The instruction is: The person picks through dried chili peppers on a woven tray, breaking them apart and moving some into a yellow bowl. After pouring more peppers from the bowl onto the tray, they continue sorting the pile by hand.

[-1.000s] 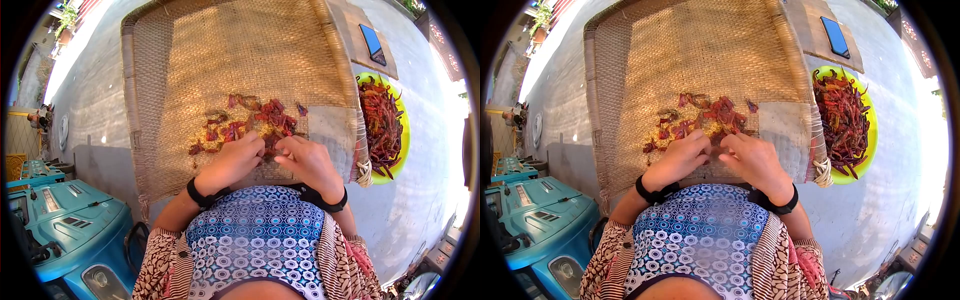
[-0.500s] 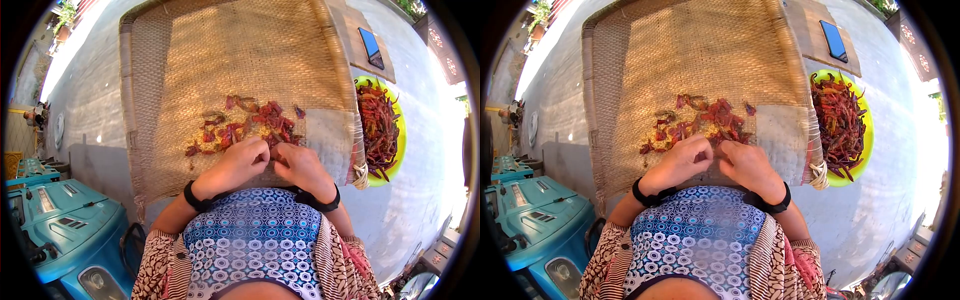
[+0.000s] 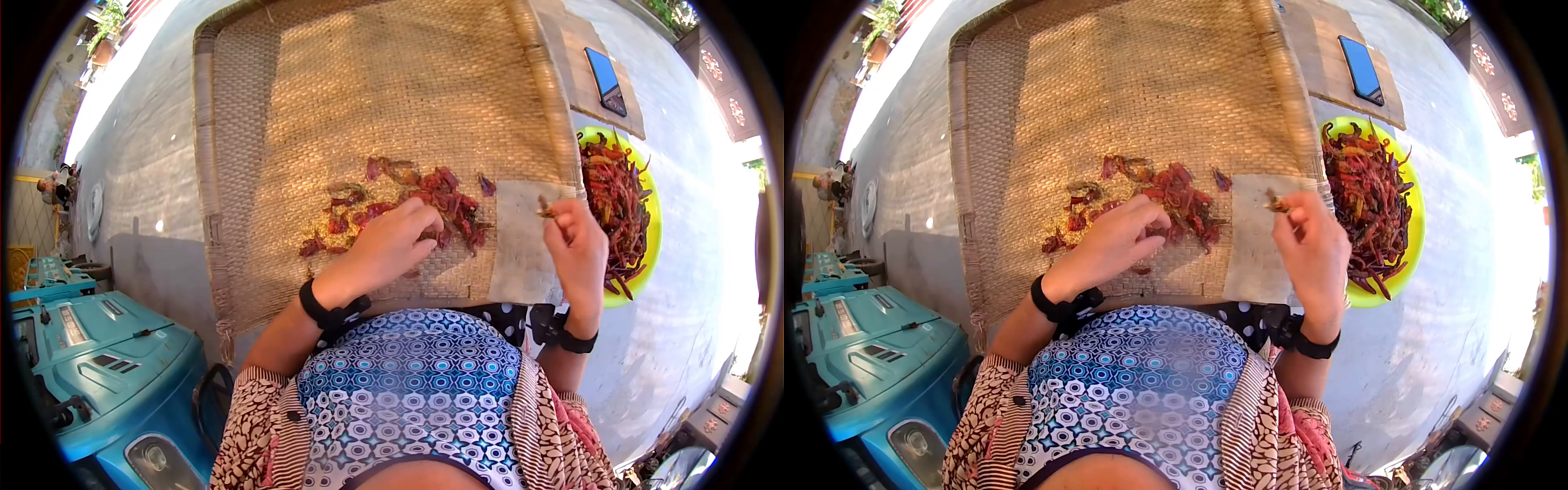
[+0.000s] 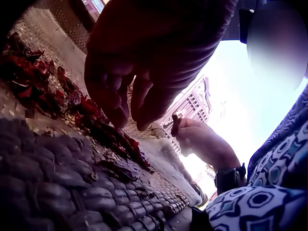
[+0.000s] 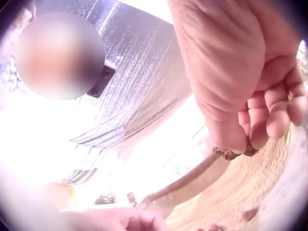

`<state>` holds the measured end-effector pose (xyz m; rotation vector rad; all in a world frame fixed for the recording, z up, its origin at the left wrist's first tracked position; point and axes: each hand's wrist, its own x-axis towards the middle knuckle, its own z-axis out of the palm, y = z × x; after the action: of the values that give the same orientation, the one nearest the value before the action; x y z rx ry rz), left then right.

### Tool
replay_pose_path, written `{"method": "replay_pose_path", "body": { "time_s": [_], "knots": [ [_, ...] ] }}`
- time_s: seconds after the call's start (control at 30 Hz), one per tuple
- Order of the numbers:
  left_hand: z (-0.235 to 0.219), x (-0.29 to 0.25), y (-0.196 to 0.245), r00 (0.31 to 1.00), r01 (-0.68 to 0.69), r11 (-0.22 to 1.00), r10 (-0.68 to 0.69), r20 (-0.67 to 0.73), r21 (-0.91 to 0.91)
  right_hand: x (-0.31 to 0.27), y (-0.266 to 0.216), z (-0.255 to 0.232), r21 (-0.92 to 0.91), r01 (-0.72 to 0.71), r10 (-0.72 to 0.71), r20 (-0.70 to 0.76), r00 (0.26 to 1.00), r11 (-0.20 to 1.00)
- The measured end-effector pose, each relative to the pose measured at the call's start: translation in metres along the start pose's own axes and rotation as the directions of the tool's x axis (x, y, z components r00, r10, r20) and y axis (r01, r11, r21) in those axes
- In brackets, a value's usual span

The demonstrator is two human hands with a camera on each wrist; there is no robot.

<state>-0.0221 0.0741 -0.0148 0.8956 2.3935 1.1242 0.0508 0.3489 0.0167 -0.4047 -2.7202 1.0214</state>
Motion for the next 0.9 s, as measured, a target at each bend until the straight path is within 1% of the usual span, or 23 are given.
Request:
{"method": "replay_pose_path", "body": {
  "time_s": [0.03,0.07,0.1,0.13,0.17,0.2,0.23,0.3,0.33,0.4,0.47,0.57,0.63,0.73,0.77,0.83,0.87,0.9],
  "knots": [
    [0.003,0.002,-0.003,0.999,-0.037,0.998,0.038,-0.017,0.050,0.004,0.005,-0.012,-0.005,-0.049,0.049,-0.104,0.993,0.999],
    [0.007,0.005,-0.005,0.998,-0.065,0.994,0.067,-0.019,0.092,0.008,0.008,-0.025,-0.054,-0.154,0.145,-0.149,0.978,0.987],
    [0.012,0.009,-0.007,0.995,-0.092,0.987,0.095,-0.021,0.134,0.011,0.018,-0.031,-0.023,-0.175,0.165,-0.236,0.958,0.984],
    [0.017,0.013,-0.008,0.992,-0.118,0.977,0.123,-0.021,0.175,0.013,0.033,-0.035,-0.065,-0.107,0.078,-0.349,0.934,0.992],
    [0.021,0.016,-0.009,0.993,-0.111,0.971,0.118,-0.023,0.210,0.013,0.046,-0.035,-0.115,-0.043,-0.014,-0.454,0.891,0.992],
    [0.024,0.018,-0.010,0.993,-0.103,0.964,0.112,-0.025,0.245,0.014,0.045,-0.035,-0.069,-0.085,0.042,-0.477,0.878,0.994],
    [0.026,0.021,-0.011,0.994,-0.095,0.955,0.107,-0.027,0.281,0.013,0.042,-0.034,0.037,-0.099,0.106,-0.419,0.902,0.994],
    [0.027,0.024,-0.016,0.996,-0.078,0.962,0.085,-0.015,0.262,0.007,0.030,-0.022,0.247,-0.150,0.219,-0.281,0.934,0.957],
    [0.026,0.025,-0.017,0.997,-0.071,0.964,0.075,-0.005,0.254,0.005,0.020,-0.013,0.283,-0.134,0.183,-0.155,0.971,0.950],
    [0.020,0.022,-0.011,0.998,-0.057,0.973,0.064,-0.026,0.226,-0.002,0.006,0.006,0.108,-0.057,0.054,0.029,0.998,0.993],
    [0.014,0.017,-0.003,0.996,-0.048,0.984,0.059,-0.059,0.174,-0.003,-0.019,0.020,0.016,0.047,-0.049,0.203,0.978,0.999],
    [0.008,0.011,0.002,0.990,-0.031,0.997,0.040,-0.138,0.069,-0.001,-0.025,0.046,-0.115,0.224,-0.179,0.311,0.933,0.968],
    [0.005,0.009,0.002,0.980,-0.007,1.000,0.007,-0.198,0.002,0.002,-0.027,0.058,-0.117,0.283,-0.229,0.341,0.912,0.952],
    [-0.002,0.006,0.005,0.981,0.086,0.991,-0.102,-0.166,-0.098,0.002,-0.023,0.075,-0.143,0.341,-0.269,0.369,0.889,0.929],
    [-0.003,0.005,0.004,0.982,0.095,0.986,-0.115,-0.152,-0.135,0.002,-0.024,0.078,-0.155,0.358,-0.280,0.377,0.883,0.921],
    [-0.004,0.003,0.002,0.982,0.114,0.971,-0.142,-0.126,-0.208,0.000,-0.028,0.077,-0.116,0.302,-0.237,0.388,0.891,0.946],
    [-0.003,0.002,-0.001,0.981,0.104,0.972,-0.136,-0.140,-0.211,-0.001,-0.030,0.077,-0.097,0.275,-0.217,0.395,0.893,0.957],
    [-0.001,0.001,-0.005,0.979,0.096,0.972,-0.131,-0.155,-0.213,-0.001,-0.033,0.075,-0.023,0.206,-0.184,0.368,0.912,0.978]
  ]
}}
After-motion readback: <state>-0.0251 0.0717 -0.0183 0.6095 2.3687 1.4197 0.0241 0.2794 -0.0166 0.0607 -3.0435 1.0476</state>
